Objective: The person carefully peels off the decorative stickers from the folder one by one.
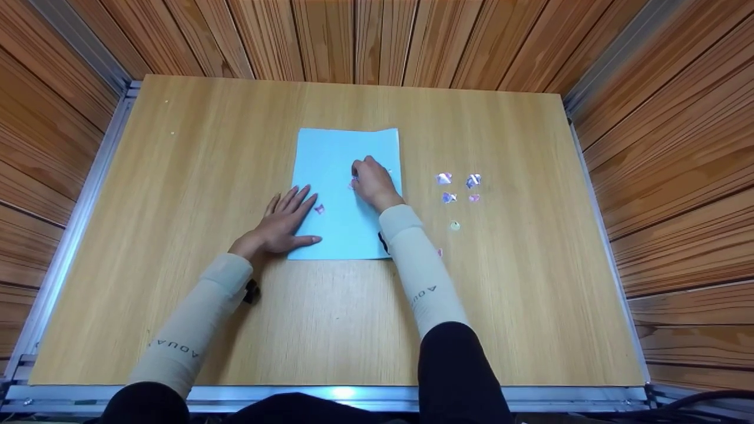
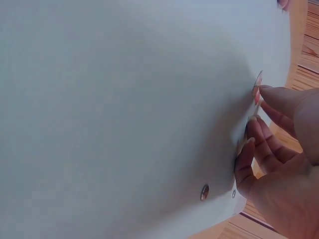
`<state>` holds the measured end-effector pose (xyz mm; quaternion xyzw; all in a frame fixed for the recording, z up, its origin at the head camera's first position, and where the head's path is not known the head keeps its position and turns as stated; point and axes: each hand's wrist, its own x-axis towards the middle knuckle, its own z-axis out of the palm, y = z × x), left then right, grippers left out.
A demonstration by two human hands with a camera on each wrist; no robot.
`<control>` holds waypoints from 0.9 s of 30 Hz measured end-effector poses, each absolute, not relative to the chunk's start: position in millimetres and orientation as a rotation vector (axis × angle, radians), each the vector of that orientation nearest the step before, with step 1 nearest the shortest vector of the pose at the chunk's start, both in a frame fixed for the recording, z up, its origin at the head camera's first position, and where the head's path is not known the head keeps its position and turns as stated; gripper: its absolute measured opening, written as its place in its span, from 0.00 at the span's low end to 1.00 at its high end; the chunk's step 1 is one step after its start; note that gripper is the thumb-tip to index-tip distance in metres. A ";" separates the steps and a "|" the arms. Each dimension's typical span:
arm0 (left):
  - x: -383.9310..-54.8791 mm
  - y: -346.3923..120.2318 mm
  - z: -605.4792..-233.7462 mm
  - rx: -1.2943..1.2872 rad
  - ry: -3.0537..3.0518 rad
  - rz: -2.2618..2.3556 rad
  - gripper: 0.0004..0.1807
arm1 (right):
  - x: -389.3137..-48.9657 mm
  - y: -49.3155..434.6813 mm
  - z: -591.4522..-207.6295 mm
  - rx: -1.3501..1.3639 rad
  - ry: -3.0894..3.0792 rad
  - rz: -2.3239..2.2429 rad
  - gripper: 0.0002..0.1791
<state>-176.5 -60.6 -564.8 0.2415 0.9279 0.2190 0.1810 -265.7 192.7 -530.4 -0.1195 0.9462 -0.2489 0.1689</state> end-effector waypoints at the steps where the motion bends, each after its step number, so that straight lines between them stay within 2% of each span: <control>1: -176.2 -60.6 -565.3 0.681 2.620 0.619 0.53 | -266.0 192.7 -530.7 -0.341 2.687 -0.701 0.15; 27: -176.2 -60.2 -564.9 0.680 2.626 0.617 0.53 | -266.8 193.6 -534.3 -0.290 2.671 -0.754 0.11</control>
